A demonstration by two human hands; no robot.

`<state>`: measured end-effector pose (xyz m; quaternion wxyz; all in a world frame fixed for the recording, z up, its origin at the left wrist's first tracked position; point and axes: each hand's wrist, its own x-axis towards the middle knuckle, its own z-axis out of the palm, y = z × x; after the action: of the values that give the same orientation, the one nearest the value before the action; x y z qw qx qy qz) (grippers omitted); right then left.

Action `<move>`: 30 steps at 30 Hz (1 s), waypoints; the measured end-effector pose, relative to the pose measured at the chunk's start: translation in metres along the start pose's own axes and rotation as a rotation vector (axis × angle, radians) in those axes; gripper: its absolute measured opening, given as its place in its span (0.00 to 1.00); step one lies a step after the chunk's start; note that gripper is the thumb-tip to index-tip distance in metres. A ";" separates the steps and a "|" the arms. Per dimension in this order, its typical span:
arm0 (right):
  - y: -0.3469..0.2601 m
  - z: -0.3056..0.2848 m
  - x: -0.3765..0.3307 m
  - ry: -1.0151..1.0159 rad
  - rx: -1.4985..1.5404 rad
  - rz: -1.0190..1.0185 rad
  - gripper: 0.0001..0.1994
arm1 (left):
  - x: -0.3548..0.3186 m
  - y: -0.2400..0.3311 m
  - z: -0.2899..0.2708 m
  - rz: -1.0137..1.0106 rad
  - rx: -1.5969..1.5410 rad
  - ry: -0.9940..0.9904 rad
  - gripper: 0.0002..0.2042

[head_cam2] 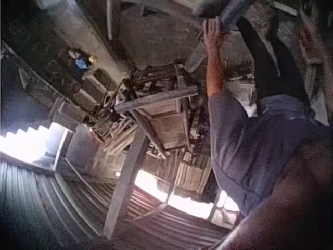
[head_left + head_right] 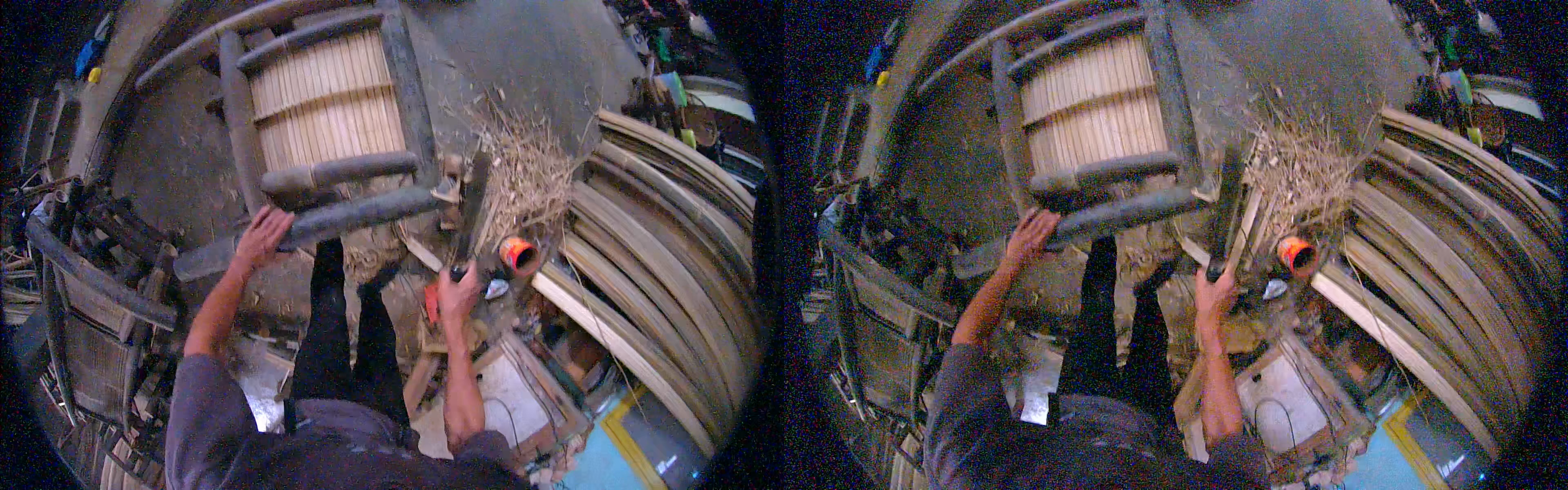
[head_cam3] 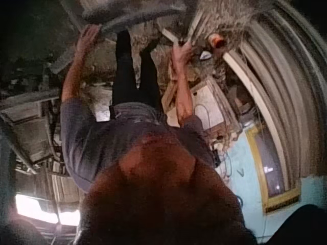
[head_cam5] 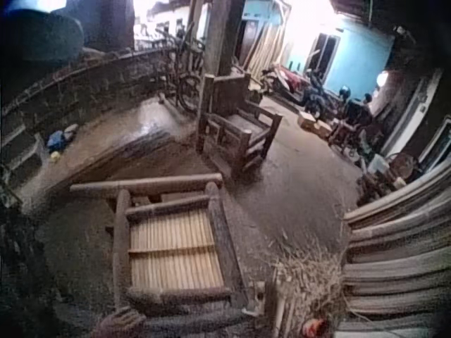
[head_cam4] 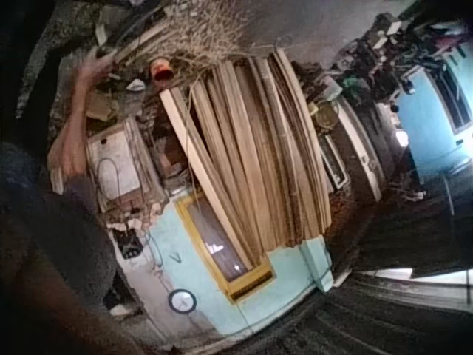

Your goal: The person assembles a bamboo chair by inserting thin bamboo strips into pre-drilled holes in the frame. They use a machete to tap the strips into place and adjust the chair's position multiple times. The person also picks up a small white packet from the floor.

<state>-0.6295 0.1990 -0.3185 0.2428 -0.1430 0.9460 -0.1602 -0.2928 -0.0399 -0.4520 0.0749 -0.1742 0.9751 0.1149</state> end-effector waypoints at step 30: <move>0.028 0.034 0.003 0.203 0.033 0.016 0.25 | 0.009 0.007 -0.022 -0.038 -0.136 -0.033 0.45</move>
<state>-0.6206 0.2156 -0.3585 0.1494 -0.1142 0.9641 -0.1875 -0.3061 -0.0419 -0.4313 0.0814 -0.1956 0.9602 0.1822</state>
